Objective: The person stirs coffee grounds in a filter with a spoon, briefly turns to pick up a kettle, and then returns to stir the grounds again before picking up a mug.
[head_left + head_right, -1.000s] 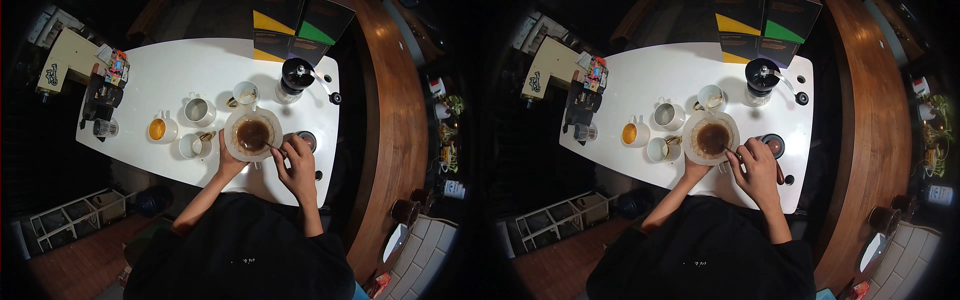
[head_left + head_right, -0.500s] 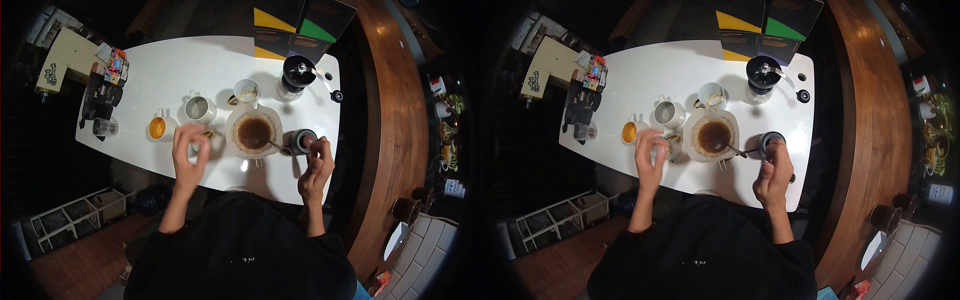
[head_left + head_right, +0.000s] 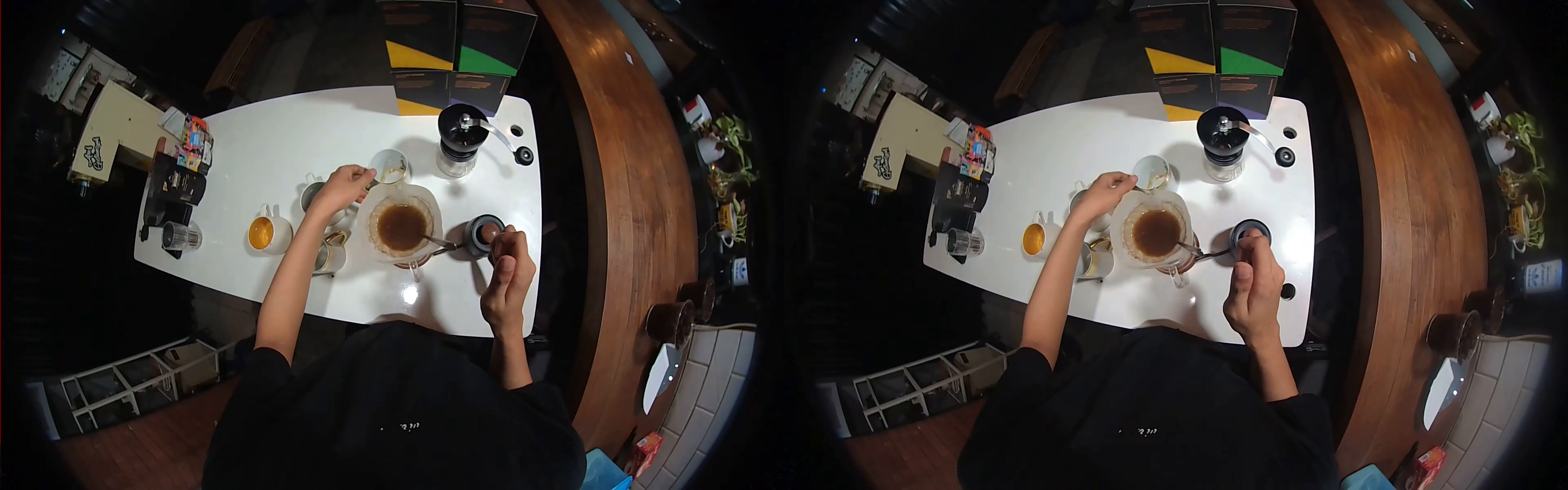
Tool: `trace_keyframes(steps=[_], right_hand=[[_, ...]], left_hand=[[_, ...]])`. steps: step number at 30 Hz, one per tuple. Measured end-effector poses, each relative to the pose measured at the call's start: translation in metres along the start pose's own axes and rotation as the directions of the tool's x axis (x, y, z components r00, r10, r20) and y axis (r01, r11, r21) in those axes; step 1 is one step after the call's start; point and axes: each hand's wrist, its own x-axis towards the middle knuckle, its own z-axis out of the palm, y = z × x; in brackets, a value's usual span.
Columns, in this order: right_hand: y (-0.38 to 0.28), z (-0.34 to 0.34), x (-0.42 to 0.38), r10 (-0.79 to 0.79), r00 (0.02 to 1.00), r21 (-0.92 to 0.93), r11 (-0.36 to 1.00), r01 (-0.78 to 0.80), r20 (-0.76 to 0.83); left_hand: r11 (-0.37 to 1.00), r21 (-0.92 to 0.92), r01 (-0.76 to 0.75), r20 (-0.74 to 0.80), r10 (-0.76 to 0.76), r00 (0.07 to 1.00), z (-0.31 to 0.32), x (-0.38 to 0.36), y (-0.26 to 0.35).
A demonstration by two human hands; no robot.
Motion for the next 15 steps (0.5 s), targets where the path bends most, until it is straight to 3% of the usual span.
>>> trace_keyframes(steps=[6, 11, 15], right_hand=[[-0.004, -0.004, -0.003, -0.002, 0.999, 0.028, 1.000, 0.000, 0.053], [-0.012, -0.006, -0.002, 0.002, 0.997, 0.001, 1.000, -0.002, 0.080], [-0.011, -0.006, -0.003, -0.003, 0.995, -0.010, 1.000, 0.005, 0.104]], left_hand=[[0.981, 0.162, 0.106, -0.004, -0.107, 0.994, 0.000, 0.002, 0.007], [0.997, -0.056, 0.059, 0.014, -0.058, 0.998, 0.005, 0.009, -0.011], [0.995, -0.089, 0.052, 0.021, -0.050, 0.999, 0.008, 0.017, -0.019]])
